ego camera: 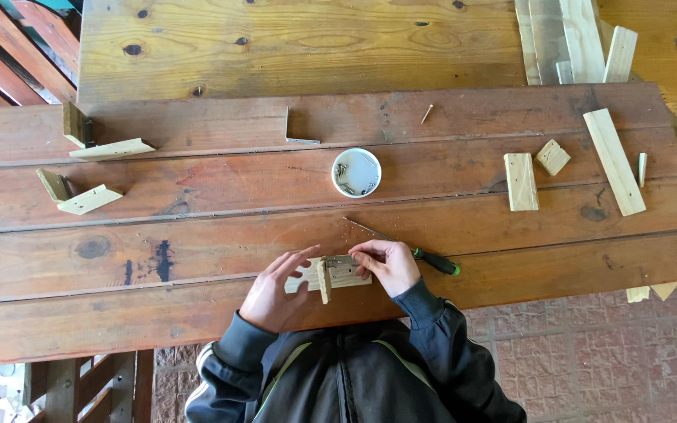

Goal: The person assembles small wooden pieces by attaching metal brackets with screws. They repeatedly pick up screws from a small container, position the brackets on the wood, and use a screwdriver to fasten them. The person handles multiple small wooden blocks and brackets throughout the process.

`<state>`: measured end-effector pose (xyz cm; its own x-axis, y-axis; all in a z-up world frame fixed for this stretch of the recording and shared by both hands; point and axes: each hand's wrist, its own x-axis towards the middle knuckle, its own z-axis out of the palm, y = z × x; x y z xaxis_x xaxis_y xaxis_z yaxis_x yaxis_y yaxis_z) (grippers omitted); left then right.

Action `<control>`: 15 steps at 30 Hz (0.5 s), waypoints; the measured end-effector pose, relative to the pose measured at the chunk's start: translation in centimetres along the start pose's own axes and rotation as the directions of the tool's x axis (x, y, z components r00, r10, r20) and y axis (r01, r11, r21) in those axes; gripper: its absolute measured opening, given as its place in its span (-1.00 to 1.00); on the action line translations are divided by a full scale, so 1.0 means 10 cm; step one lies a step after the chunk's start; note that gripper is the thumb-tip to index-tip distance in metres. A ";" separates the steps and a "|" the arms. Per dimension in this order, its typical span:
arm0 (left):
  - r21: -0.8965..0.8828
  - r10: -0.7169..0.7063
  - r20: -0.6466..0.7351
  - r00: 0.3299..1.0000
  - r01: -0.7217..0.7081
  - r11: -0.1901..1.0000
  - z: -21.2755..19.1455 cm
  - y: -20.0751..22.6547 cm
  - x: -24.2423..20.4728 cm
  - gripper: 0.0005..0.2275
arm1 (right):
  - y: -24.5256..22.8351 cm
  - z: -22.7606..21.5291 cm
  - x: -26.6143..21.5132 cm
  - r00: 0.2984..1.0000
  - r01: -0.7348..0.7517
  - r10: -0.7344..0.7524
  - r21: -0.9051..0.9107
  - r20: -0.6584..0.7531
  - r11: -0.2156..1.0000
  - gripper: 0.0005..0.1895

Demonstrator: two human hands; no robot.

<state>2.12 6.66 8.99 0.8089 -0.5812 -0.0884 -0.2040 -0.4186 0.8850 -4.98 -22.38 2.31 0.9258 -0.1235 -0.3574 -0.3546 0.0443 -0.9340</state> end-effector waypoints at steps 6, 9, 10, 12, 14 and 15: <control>0.106 0.103 0.072 0.992 -0.110 0.988 0.27 -0.27 0.07 -0.09 | -0.06 0.06 -0.02 0.999 0.030 -0.032 -0.079 -0.026 0.996 -0.77; 0.113 0.112 0.014 0.994 -0.113 0.987 0.43 -0.41 0.11 -0.14 | -0.28 0.11 -0.09 0.982 0.106 -0.169 -0.486 -0.089 0.868 -0.87; 0.112 0.111 0.017 0.994 -0.112 0.987 0.43 -0.39 0.12 -0.14 | -0.18 0.09 -0.06 0.982 0.102 -0.166 -0.485 -0.092 0.869 -0.87; 0.110 0.112 0.009 0.994 -0.112 0.988 0.44 -0.36 0.13 -0.15 | 0.03 0.05 0.01 0.920 0.304 -0.393 -0.662 0.015 0.686 -0.91; 0.138 0.100 0.004 0.995 -0.100 0.985 0.47 -0.39 0.09 -0.14 | 0.09 0.05 0.00 0.909 0.311 -0.417 -0.677 0.006 0.668 -0.89; 0.167 0.091 -0.004 0.996 -0.089 0.982 0.48 -0.40 0.09 -0.13 | 0.10 0.05 0.01 0.896 0.320 -0.444 -0.692 -0.001 0.647 -0.87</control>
<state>0.98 4.47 3.13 0.7892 -0.6141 -0.0061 -0.3643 -0.4761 0.8004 -5.20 -21.89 1.30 0.9868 -0.1312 0.0947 -0.0239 -0.6972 -0.7165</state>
